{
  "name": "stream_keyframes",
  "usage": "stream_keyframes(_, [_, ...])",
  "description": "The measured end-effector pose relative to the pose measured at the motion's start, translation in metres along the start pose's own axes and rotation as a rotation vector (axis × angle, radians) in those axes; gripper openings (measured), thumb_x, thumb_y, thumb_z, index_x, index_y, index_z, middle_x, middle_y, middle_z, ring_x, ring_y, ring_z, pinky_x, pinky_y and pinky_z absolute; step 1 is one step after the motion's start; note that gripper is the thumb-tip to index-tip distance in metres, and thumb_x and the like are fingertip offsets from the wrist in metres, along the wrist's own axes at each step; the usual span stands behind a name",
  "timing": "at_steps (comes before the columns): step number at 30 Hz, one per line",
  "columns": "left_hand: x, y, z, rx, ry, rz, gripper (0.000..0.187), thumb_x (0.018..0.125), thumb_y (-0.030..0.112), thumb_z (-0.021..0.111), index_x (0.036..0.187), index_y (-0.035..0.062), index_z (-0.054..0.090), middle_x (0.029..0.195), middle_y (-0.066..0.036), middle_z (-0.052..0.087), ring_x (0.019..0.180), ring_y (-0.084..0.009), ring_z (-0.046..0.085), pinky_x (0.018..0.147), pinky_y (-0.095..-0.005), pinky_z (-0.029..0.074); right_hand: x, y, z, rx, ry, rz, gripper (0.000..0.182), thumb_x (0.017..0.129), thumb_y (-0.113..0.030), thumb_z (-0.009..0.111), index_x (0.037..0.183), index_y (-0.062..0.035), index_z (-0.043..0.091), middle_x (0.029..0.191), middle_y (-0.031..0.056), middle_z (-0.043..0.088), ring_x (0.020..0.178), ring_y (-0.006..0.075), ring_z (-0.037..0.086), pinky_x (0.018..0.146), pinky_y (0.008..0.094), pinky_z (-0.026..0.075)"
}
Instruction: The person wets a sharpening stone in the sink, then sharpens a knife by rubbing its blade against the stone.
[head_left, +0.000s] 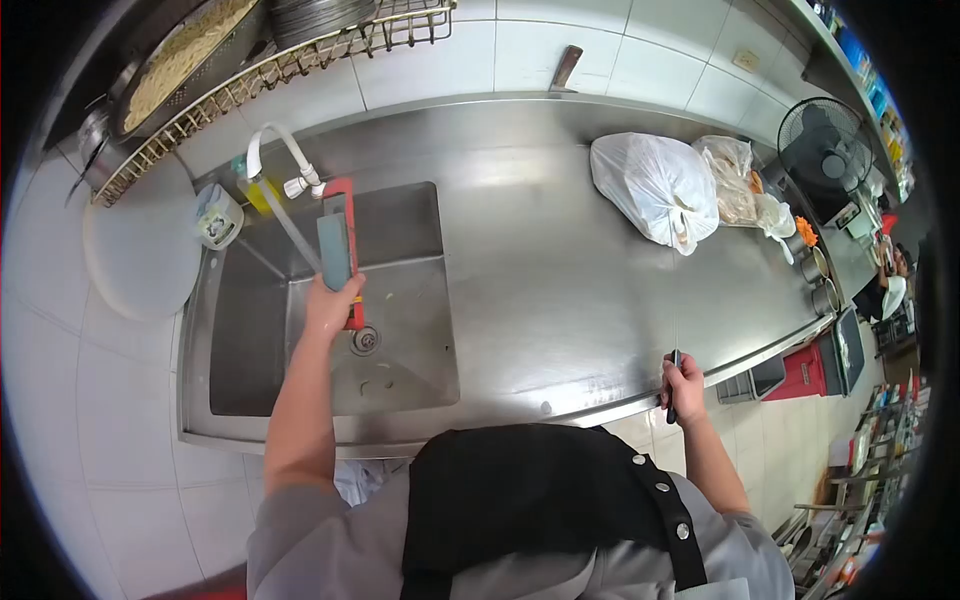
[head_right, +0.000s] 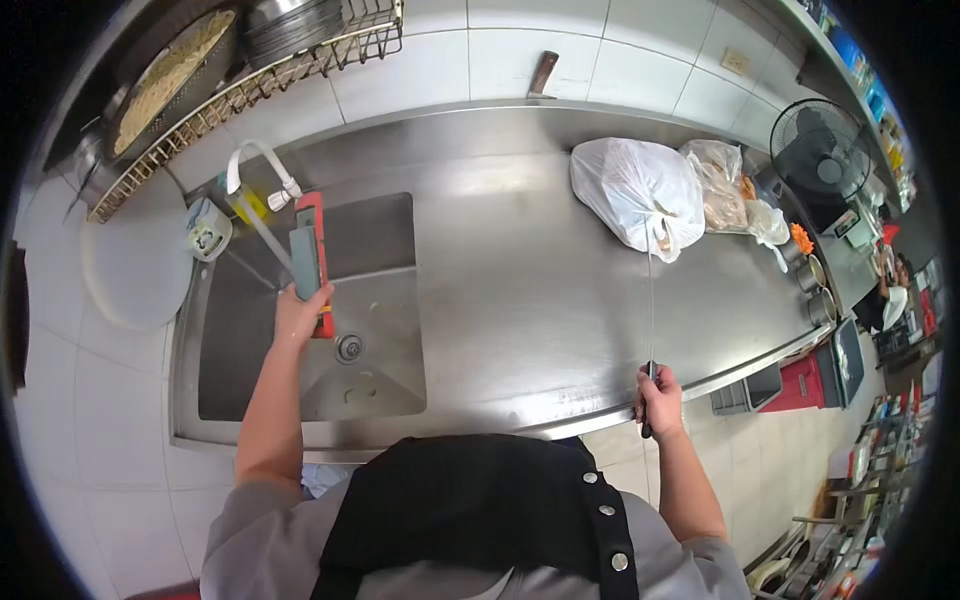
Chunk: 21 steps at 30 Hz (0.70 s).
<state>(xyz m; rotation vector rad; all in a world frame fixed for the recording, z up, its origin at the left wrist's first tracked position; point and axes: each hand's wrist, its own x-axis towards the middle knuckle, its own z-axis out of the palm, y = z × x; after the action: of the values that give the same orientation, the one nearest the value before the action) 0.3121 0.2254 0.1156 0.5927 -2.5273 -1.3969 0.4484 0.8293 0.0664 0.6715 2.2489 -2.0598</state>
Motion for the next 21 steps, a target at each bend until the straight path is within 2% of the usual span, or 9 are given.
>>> stream_keyframes(2, [0.054, -0.053, 0.0, 0.039, 0.035, -0.048, 0.06, 0.079, 0.037, 0.085, 0.116, -0.0066, 0.067, 0.105, -0.018, 0.074, 0.095, -0.0252, 0.072, 0.086, -0.038, 0.055, 0.0, 0.003, 0.005, -0.056, 0.046, 0.001, 0.02, 0.101, -0.018, 0.063, 0.113, -0.0035, 0.056, 0.064, 0.002, 0.052, 0.04, 0.0126, 0.047, 0.037, 0.0295, 0.041])
stream_keyframes(4, [0.098, -0.089, 0.0, 0.02, 0.142, -0.112, 0.066, 0.078, 0.041, 0.086, 0.119, -0.0072, 0.069, 0.109, -0.019, 0.074, 0.097, -0.025, 0.072, 0.088, -0.0388, 0.055, -0.003, -0.001, 0.008, -0.091, 0.11, 0.022, 0.02, 0.101, -0.018, 0.063, 0.113, -0.0031, 0.056, 0.065, 0.0015, 0.051, 0.04, 0.0125, 0.047, 0.037, 0.03, 0.041])
stream_keyframes(5, [0.101, -0.082, -0.005, -0.165, 0.127, -0.064, 0.068, 0.079, 0.042, 0.086, 0.121, -0.0079, 0.068, 0.11, -0.017, 0.074, 0.096, -0.0245, 0.071, 0.088, -0.0396, 0.055, -0.003, 0.0, 0.008, -0.12, 0.122, 0.012, 0.02, 0.101, -0.018, 0.065, 0.111, -0.0038, 0.056, 0.066, 0.0013, 0.051, 0.041, 0.0127, 0.047, 0.037, 0.0305, 0.041])
stream_keyframes(6, [0.132, -0.105, -0.007, -0.292, 0.097, -0.142, 0.064, 0.081, 0.038, 0.086, 0.122, -0.0077, 0.068, 0.11, -0.014, 0.073, 0.094, -0.0225, 0.071, 0.086, -0.0393, 0.056, -0.002, 0.001, 0.009, -0.148, 0.136, 0.01, 0.02, 0.1, -0.019, 0.066, 0.109, -0.0041, 0.056, 0.066, 0.001, 0.052, 0.041, 0.013, 0.048, 0.038, 0.0306, 0.041])
stream_keyframes(7, [0.132, -0.096, -0.012, -0.392, 0.124, -0.136, 0.058, 0.084, 0.032, 0.085, 0.123, -0.0068, 0.067, 0.106, -0.011, 0.073, 0.092, -0.0204, 0.071, 0.081, -0.038, 0.056, -0.002, 0.003, 0.009, -0.164, 0.186, 0.024, 0.027, 0.097, -0.022, 0.07, 0.111, -0.0019, 0.058, 0.06, 0.0031, 0.053, 0.041, 0.0149, 0.05, 0.039, 0.0334, 0.041])
stream_keyframes(9, [0.16, -0.107, -0.018, -0.445, 0.174, -0.144, 0.049, 0.088, 0.027, 0.082, 0.121, -0.0049, 0.067, 0.106, -0.01, 0.07, 0.088, -0.0183, 0.069, 0.077, -0.0369, 0.056, -0.005, -0.005, 0.014, -0.201, 0.197, 0.039, 0.028, 0.097, -0.023, 0.071, 0.111, -0.0013, 0.058, 0.06, 0.0041, 0.054, 0.04, 0.0153, 0.051, 0.039, 0.0335, 0.041])
stream_keyframes(14, [0.214, -0.14, -0.031, -0.468, 0.215, -0.158, 0.048, 0.089, 0.03, 0.081, 0.118, -0.0047, 0.065, 0.107, -0.01, 0.069, 0.09, -0.0196, 0.068, 0.078, -0.0377, 0.056, -0.008, -0.009, 0.017, -0.182, 0.207, 0.056, 0.027, 0.097, -0.021, 0.07, 0.11, -0.0009, 0.058, 0.062, 0.0041, 0.056, 0.04, 0.0151, 0.053, 0.037, 0.0338, 0.043])
stream_keyframes(19, [0.216, -0.119, -0.032, -0.557, 0.265, -0.243, 0.05, 0.089, 0.033, 0.08, 0.117, -0.0048, 0.064, 0.107, -0.01, 0.068, 0.09, -0.02, 0.067, 0.08, -0.038, 0.055, -0.011, -0.011, 0.02, -0.156, 0.246, 0.041, 0.03, 0.097, -0.023, 0.069, 0.113, 0.0005, 0.058, 0.065, 0.0049, 0.057, 0.04, 0.0148, 0.052, 0.038, 0.0339, 0.044])
stream_keyframes(21, [0.211, -0.115, -0.031, -0.539, 0.245, -0.199, 0.049, 0.09, 0.034, 0.08, 0.117, -0.0042, 0.064, 0.107, -0.01, 0.067, 0.091, -0.0202, 0.067, 0.08, -0.0381, 0.055, -0.012, -0.012, 0.019, -0.158, 0.253, 0.044, 0.031, 0.097, -0.023, 0.069, 0.113, 0.0004, 0.058, 0.065, 0.0047, 0.057, 0.04, 0.0147, 0.052, 0.038, 0.0338, 0.044])
